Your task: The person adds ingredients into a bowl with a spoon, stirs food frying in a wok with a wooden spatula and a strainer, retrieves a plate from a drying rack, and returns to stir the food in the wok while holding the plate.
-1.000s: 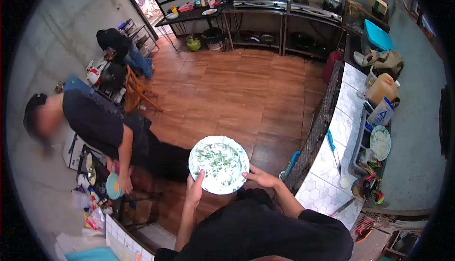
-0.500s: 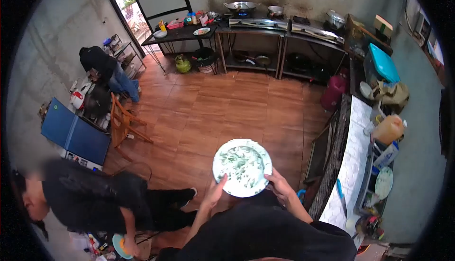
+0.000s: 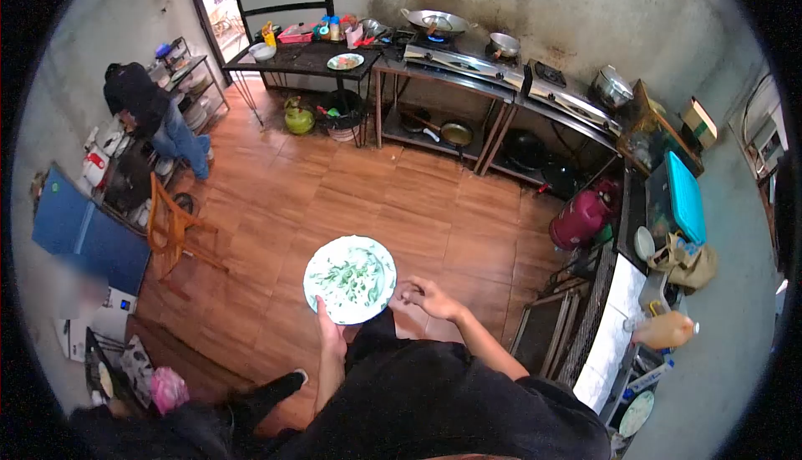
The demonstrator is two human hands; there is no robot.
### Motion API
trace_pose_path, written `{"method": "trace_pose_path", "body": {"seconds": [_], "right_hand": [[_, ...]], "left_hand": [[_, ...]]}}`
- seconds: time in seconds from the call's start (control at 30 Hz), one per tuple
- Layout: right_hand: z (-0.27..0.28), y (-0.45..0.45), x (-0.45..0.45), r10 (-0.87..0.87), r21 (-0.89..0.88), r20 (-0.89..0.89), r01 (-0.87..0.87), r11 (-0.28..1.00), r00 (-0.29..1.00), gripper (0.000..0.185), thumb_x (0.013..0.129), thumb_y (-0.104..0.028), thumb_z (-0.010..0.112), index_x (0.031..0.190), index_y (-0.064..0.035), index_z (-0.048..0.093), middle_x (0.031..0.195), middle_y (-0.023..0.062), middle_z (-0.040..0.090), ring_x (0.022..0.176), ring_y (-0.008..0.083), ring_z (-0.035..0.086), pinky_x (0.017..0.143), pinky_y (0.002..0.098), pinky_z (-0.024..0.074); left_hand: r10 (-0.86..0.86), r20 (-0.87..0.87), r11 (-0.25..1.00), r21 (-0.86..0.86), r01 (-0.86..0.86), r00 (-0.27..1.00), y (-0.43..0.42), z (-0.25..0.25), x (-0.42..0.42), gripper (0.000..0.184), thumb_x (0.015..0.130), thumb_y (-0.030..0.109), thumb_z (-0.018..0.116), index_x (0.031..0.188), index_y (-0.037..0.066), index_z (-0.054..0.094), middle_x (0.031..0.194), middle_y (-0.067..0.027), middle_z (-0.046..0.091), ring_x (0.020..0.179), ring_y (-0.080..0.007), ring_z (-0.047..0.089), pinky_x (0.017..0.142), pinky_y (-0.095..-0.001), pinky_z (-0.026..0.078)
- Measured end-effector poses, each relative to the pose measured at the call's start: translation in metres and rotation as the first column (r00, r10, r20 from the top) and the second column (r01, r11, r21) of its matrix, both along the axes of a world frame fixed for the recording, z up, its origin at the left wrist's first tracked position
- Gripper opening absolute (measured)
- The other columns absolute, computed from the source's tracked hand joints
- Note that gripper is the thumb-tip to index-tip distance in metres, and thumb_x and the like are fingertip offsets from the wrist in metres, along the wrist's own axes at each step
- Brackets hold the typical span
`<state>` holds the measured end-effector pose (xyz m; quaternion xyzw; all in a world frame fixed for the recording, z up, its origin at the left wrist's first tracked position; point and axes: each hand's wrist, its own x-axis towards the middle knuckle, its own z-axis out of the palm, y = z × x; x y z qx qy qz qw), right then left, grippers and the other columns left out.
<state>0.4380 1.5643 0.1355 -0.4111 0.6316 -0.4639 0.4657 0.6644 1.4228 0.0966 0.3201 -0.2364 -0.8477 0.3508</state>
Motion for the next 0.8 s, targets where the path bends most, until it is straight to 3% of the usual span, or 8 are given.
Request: {"method": "trace_pose_path", "body": {"seconds": [0.27, 0.4, 0.5, 0.57, 0.63, 0.7, 0.73, 0.8], "right_hand": [[-0.092, -0.009, -0.126, -0.493, 0.281, -0.087, 0.496, 0.822, 0.866, 0.03, 0.091, -0.01, 0.052, 0.12, -0.0002, 0.053, 0.092, 0.0137, 0.065, 0.077, 0.0185, 0.063, 0.068, 0.0301, 0.0508], [-0.121, -0.004, -0.151, -0.817, 0.357, -0.017, 0.766, 0.534, 0.577, 0.022, 0.09, -0.015, 0.052, 0.107, -0.0014, 0.057, 0.084, 0.0122, 0.065, 0.066, 0.018, 0.062, 0.055, 0.0292, 0.0478], [-0.164, 0.002, -0.152, -0.869, 0.495, -0.05, 0.767, 0.407, 0.493, 0.017, 0.09, -0.015, 0.05, 0.1, -0.0046, 0.059, 0.073, 0.0123, 0.064, 0.058, 0.0186, 0.06, 0.047, 0.0311, 0.046], [-0.18, 0.001, -0.151, -0.946, 0.707, 0.206, 0.63, 0.32, 0.25, 0.012, 0.084, -0.01, 0.056, 0.089, -0.0013, 0.063, 0.075, 0.0111, 0.064, 0.064, 0.0182, 0.061, 0.053, 0.0319, 0.0487], [-0.237, 0.011, -0.146, -0.759, 0.389, -0.016, 0.703, 0.595, 0.651, 0.014, 0.083, -0.015, 0.06, 0.084, -0.0022, 0.066, 0.075, 0.0107, 0.064, 0.067, 0.022, 0.062, 0.056, 0.0372, 0.0489], [-0.436, 0.088, -0.131, -0.625, 0.488, -0.293, 0.675, 0.552, 0.723, 0.018, 0.083, -0.018, 0.06, 0.082, -0.002, 0.067, 0.075, 0.0102, 0.065, 0.066, 0.0232, 0.061, 0.058, 0.0384, 0.049], [-0.452, 0.044, -0.148, -0.409, 0.573, -0.523, 0.663, 0.481, 0.748, 0.022, 0.083, -0.021, 0.059, 0.08, -0.0018, 0.068, 0.075, 0.0097, 0.066, 0.065, 0.0244, 0.061, 0.059, 0.0395, 0.0491], [-0.429, 0.11, -0.205, -0.491, 0.491, -0.374, 0.617, 0.615, 0.787, 0.023, 0.083, -0.024, 0.059, 0.081, -0.003, 0.068, 0.076, 0.0092, 0.065, 0.067, 0.0236, 0.06, 0.061, 0.0396, 0.0488]], "left_hand": [[0.011, 0.175, 1.0, 0.0, -0.011, 0.985, -0.187, -0.029, -0.103, 0.067, 0.094, 0.055, 0.042, 0.136, 0.003, 0.038, 0.129, -0.0089, 0.052, 0.109, -0.0212, 0.056, 0.08, -0.0301, 0.049], [-0.002, 0.307, 0.998, -0.066, 0.023, 0.952, -0.26, 0.042, -0.174, 0.068, 0.093, 0.056, 0.044, 0.137, 0.006, 0.038, 0.129, -0.008, 0.052, 0.114, -0.0188, 0.053, 0.083, -0.0319, 0.046], [-0.073, 0.388, 0.979, -0.148, 0.14, 0.919, -0.307, 0.057, -0.204, 0.07, 0.092, 0.056, 0.044, 0.139, 0.006, 0.035, 0.132, -0.0088, 0.05, 0.116, -0.0207, 0.051, 0.088, -0.0345, 0.044], [-0.093, 0.368, 0.96, -0.213, 0.182, 0.925, -0.338, 0.054, -0.23, 0.071, 0.092, 0.056, 0.045, 0.14, 0.006, 0.034, 0.133, -0.009, 0.049, 0.116, -0.0213, 0.052, 0.089, -0.0347, 0.044], [-0.101, 0.39, 0.968, -0.172, 0.18, 0.915, -0.356, 0.053, -0.255, 0.07, 0.092, 0.055, 0.045, 0.14, 0.006, 0.035, 0.132, -0.0089, 0.05, 0.115, -0.0211, 0.052, 0.088, -0.0337, 0.044], [-0.136, 0.38, 0.973, -0.123, 0.195, 0.915, -0.377, 0.035, -0.279, 0.069, 0.092, 0.056, 0.045, 0.139, 0.006, 0.037, 0.13, -0.0082, 0.052, 0.113, -0.0202, 0.054, 0.085, -0.0324, 0.046], [-0.134, 0.379, 0.974, -0.117, 0.191, 0.916, -0.387, 0.03, -0.297, 0.069, 0.092, 0.056, 0.045, 0.139, 0.006, 0.037, 0.13, -0.0082, 0.052, 0.113, -0.0202, 0.054, 0.085, -0.0324, 0.046], [-0.119, 0.384, 0.985, -0.074, 0.159, 0.916, -0.395, 0.022, -0.319, 0.068, 0.091, 0.057, 0.046, 0.136, 0.007, 0.041, 0.127, -0.0074, 0.054, 0.107, -0.0194, 0.057, 0.08, -0.0321, 0.047]]}}
